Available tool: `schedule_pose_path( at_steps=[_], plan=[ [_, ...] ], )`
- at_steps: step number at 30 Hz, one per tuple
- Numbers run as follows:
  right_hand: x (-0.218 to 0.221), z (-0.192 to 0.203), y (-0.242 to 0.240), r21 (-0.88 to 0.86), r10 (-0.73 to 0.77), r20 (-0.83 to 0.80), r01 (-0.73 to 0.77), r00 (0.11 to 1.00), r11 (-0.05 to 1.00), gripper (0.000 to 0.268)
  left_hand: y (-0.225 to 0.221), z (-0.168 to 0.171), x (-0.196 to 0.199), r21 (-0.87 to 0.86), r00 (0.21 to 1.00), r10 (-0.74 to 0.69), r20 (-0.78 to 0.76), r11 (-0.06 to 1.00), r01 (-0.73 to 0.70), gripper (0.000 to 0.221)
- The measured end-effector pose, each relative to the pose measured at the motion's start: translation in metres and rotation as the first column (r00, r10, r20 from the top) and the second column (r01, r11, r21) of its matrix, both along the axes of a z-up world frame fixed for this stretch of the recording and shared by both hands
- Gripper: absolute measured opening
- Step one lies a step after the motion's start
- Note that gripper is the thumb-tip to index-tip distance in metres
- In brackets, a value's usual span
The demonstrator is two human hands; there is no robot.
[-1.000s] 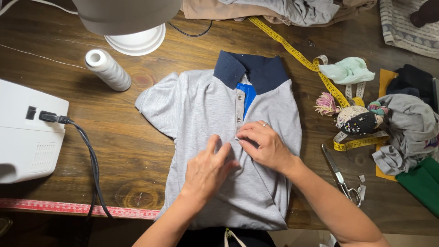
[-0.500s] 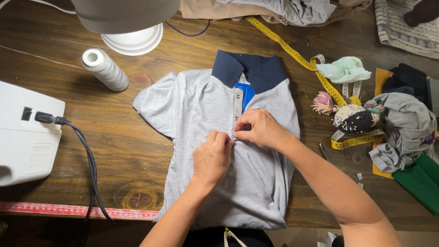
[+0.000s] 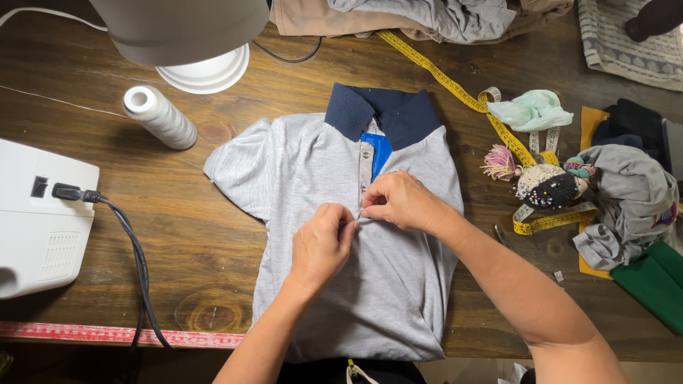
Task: Inspecting and aligning the placket of a polo shirt using a measuring template
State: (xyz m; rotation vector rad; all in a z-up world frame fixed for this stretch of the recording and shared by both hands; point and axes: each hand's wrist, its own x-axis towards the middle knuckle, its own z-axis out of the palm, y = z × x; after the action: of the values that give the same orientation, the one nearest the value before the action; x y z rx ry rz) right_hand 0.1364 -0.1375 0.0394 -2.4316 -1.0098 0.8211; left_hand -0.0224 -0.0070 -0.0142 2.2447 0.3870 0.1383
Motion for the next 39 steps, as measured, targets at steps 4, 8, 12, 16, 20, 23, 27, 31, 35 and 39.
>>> schedule_pose_path(
  at_steps=[4,8,12,16,20,23,27,31,35,39],
  plan=[
    [0.002,-0.003,-0.001,-0.015,0.000,0.006,0.000,1.000,1.000,0.009,-0.008,0.008,-0.005,0.154,0.996,-0.019,0.089,0.988,0.005,0.026],
    [0.002,-0.003,0.001,-0.013,-0.004,-0.006,0.004,1.000,1.000,0.011,-0.018,0.003,-0.006,0.362,0.986,-0.052,0.159,0.932,-0.009,0.025],
    [0.007,-0.011,0.000,-0.035,-0.013,-0.017,0.012,1.000,0.999,0.012,-0.025,-0.015,-0.003,0.533,0.967,-0.056,0.248,0.841,-0.088,0.015],
    [0.006,0.000,0.004,-0.055,-0.050,-0.039,0.048,0.998,0.997,0.012,-0.019,-0.008,-0.005,0.493,0.966,-0.094,0.241,0.869,-0.039,0.014],
    [0.003,0.002,0.005,-0.092,-0.040,-0.022,0.038,0.999,0.995,0.014,-0.017,0.000,-0.004,0.384,0.961,-0.072,0.267,0.923,-0.037,0.013],
    [0.002,0.006,0.008,-0.126,-0.029,-0.011,0.027,1.000,0.992,0.014,-0.019,0.001,-0.002,0.353,0.961,-0.050,0.273,0.934,-0.052,0.013],
    [0.005,0.004,0.011,-0.183,-0.031,-0.018,0.027,0.999,0.983,0.013,-0.020,-0.003,-0.001,0.306,0.959,-0.035,0.281,0.950,-0.054,0.009],
    [0.008,0.003,0.010,-0.177,-0.044,-0.039,0.036,0.998,0.984,0.013,-0.012,0.002,-0.009,0.216,0.963,-0.030,0.266,0.976,-0.030,0.018],
    [0.005,0.008,0.011,-0.175,-0.068,-0.076,0.054,0.995,0.983,0.010,-0.002,0.016,-0.016,0.324,0.974,-0.058,0.219,0.946,-0.016,0.024],
    [0.002,0.007,0.011,-0.187,-0.064,-0.035,0.057,0.997,0.981,0.009,-0.003,0.019,-0.019,0.450,0.964,-0.111,0.241,0.893,-0.009,0.018]
  ],
)
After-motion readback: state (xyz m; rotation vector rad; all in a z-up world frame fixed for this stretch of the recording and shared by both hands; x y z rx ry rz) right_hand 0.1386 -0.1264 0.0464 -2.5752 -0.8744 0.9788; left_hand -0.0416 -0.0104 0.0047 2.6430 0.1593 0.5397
